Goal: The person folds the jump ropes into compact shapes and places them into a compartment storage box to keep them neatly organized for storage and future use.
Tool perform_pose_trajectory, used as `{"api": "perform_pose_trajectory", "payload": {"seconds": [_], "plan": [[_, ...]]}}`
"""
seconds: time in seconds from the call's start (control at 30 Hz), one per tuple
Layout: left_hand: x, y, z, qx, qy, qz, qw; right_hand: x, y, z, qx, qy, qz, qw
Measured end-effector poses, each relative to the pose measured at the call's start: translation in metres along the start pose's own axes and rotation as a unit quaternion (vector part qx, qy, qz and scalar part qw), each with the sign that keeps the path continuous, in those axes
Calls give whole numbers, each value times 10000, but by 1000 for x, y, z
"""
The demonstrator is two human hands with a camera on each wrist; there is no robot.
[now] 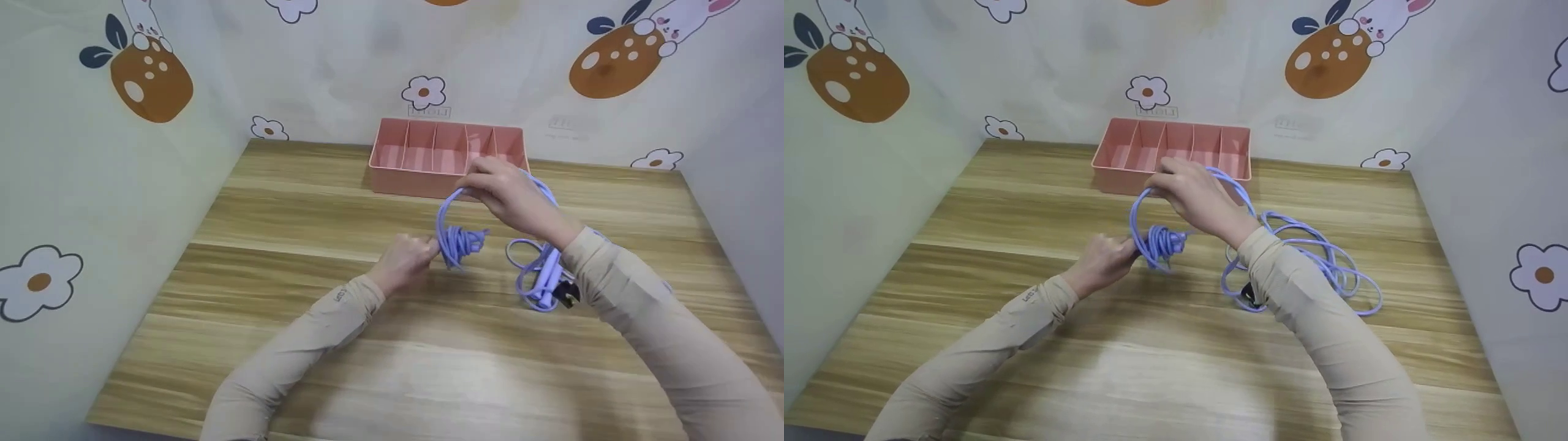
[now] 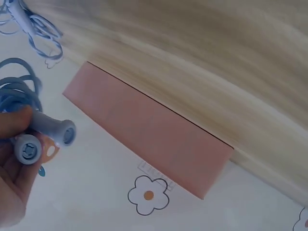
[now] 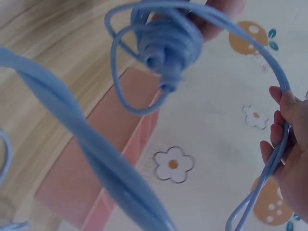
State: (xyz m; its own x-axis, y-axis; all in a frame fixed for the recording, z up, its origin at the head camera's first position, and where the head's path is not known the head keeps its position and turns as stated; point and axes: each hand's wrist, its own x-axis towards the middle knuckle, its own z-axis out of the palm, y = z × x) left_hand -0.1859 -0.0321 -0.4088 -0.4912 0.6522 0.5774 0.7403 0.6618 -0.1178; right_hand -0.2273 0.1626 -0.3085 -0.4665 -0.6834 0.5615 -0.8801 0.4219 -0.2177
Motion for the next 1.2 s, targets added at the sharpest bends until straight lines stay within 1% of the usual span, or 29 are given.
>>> {"api": "perform_pose_trajectory", "payload": {"seconds": [0.07, 0.13, 0.2, 0.23, 0.33, 0.4, 0.47, 0.53, 0.57, 0.63, 0.67, 0.73, 0.77, 0.87, 0.9, 0.93, 1.0, 1.03, 1.1, 1.13, 1.2], "plan": [[0, 5, 1, -294, 456, 313, 9980, -3, 10, 4, 204, 69, 292, 9993], [2, 9, 1, -577, 927, 517, 9927, -7, 18, 10, 519, 183, 653, 9963], [4, 13, 1, -882, 1337, 550, 9855, -12, 25, 18, 889, 328, 1056, 9899], [5, 14, 1, -1039, 1509, 529, 9816, -14, 28, 23, 1152, 404, 1215, 9851], [6, 15, 2, -1317, 1920, 354, 9719, -20, 32, 40, 2064, 574, 1609, 9634], [7, 15, 4, -1484, 2126, 156, 9657, -24, 33, 51, 2612, 641, 1719, 9477], [7, 14, 5, -1636, 2291, -100, 9595, -27, 34, 60, 3099, 703, 1862, 9297], [7, 12, 7, -1783, 2392, -377, 9537, -30, 34, 68, 3335, 779, 2045, 9170], [7, 11, 8, -1835, 2419, -496, 9515, -32, 34, 71, 3389, 810, 2136, 9126], [6, 9, 10, -1899, 2422, -661, 9491, -36, 35, 77, 3472, 879, 2384, 9027], [6, 8, 10, -1918, 2415, -713, 9486, -38, 35, 80, 3484, 904, 2479, 8994], [4, 6, 12, -1932, 2395, -792, 9482, -42, 36, 85, 3611, 1012, 2771, 8847], [4, 6, 13, -1943, 2396, -830, 9476, -43, 36, 88, 3715, 1043, 2903, 8757], [4, 3, 16, -2043, 2414, -1007, 9433, -47, 35, 94, 3855, 1191, 3316, 8528], [4, 1, 17, -2064, 2425, -1073, 9418, -48, 35, 96, 3939, 1172, 3506, 8415], [5, -1, 19, -2106, 2427, -1169, 9397, -49, 36, 98, 3913, 1102, 3674, 8365], [6, -7, 21, -2157, 2425, -1439, 9349, -50, 36, 101, 3863, 970, 3918, 8294], [6, -10, 22, -2165, 2405, -1605, 9325, -51, 35, 103, 3946, 902, 4002, 8222], [6, -16, 23, -2122, 2376, -1970, 9272, -51, 34, 106, 4020, 716, 4180, 8115], [6, -18, 24, -2087, 2351, -2199, 9235, -51, 31, 108, 4030, 679, 4201, 8103], [6, -23, 26, -2023, 2298, -2628, 9150, -52, 26, 111, 4160, 592, 4112, 8089]]}}
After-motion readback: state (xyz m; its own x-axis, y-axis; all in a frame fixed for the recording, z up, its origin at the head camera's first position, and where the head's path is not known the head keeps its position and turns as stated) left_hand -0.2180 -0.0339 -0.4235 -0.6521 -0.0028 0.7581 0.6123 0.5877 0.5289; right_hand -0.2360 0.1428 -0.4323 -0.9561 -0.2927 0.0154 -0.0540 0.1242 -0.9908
